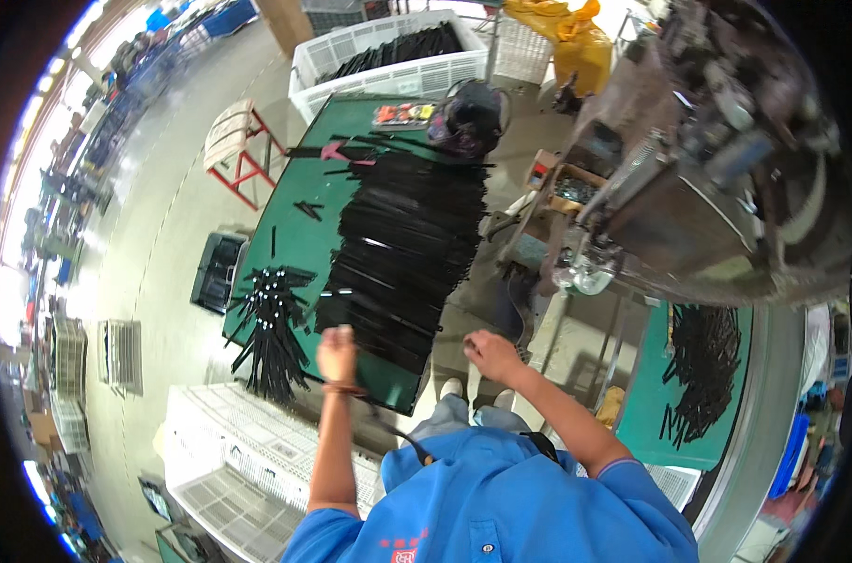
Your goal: The person assembles small black tripod-like objects by hand. They pick up three rods, join them at a central hub, and place the finished units on a green workbench. The process repeats continuously throughout the clip.
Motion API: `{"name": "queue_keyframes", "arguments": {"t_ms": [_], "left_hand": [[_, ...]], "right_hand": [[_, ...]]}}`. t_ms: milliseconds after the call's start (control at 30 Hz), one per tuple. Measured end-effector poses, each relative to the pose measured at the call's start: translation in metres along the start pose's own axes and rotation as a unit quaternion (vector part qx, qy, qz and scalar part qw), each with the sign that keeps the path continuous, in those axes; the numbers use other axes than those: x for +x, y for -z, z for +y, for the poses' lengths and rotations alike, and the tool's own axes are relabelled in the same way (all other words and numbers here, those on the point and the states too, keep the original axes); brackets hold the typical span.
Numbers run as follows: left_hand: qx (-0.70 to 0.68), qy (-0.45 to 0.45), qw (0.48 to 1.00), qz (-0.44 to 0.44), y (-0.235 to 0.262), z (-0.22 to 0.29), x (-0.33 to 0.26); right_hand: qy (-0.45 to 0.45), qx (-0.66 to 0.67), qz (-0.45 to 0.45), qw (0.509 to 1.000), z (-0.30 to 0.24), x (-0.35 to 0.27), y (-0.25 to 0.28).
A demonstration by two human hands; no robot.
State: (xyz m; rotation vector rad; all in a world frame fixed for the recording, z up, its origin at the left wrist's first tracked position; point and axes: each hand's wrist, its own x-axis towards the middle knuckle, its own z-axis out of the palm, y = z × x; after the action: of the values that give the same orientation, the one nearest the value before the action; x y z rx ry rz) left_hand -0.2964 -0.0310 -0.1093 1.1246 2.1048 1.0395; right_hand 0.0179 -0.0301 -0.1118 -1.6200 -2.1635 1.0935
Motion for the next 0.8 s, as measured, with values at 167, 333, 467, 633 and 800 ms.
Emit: {"name": "queue_keyframes", "arguments": {"t_ms": [167, 333, 467, 633, 800], "left_hand": [[0.332, -0.099, 0.927, 0.147, 0.13, -0.088, 0.088], [0.308, -0.046, 0.942, 0.122, 0.139, -0.139, 0.16], [0.342, -0.034, 0.935, 0.081, 0.117, -0.184, 0.165], [0.345, -0.065, 0.931, 0.098, 0.113, -0.17, 0.156], [0.297, -0.218, 0.914, 0.169, 0.096, -0.131, 0.123]], "right_hand": [[0.07, -0.119, 0.129, 0.982, -0.003, 0.101, -0.029], [0.114, -0.239, 0.121, 0.957, -0.04, 0.112, -0.06], [0.054, -0.252, 0.154, 0.954, -0.023, 0.099, -0.088], [0.006, -0.073, 0.166, 0.983, 0.001, 0.085, -0.094], [0.008, 0.07, 0.152, 0.986, 0.01, 0.075, -0.076]]}}
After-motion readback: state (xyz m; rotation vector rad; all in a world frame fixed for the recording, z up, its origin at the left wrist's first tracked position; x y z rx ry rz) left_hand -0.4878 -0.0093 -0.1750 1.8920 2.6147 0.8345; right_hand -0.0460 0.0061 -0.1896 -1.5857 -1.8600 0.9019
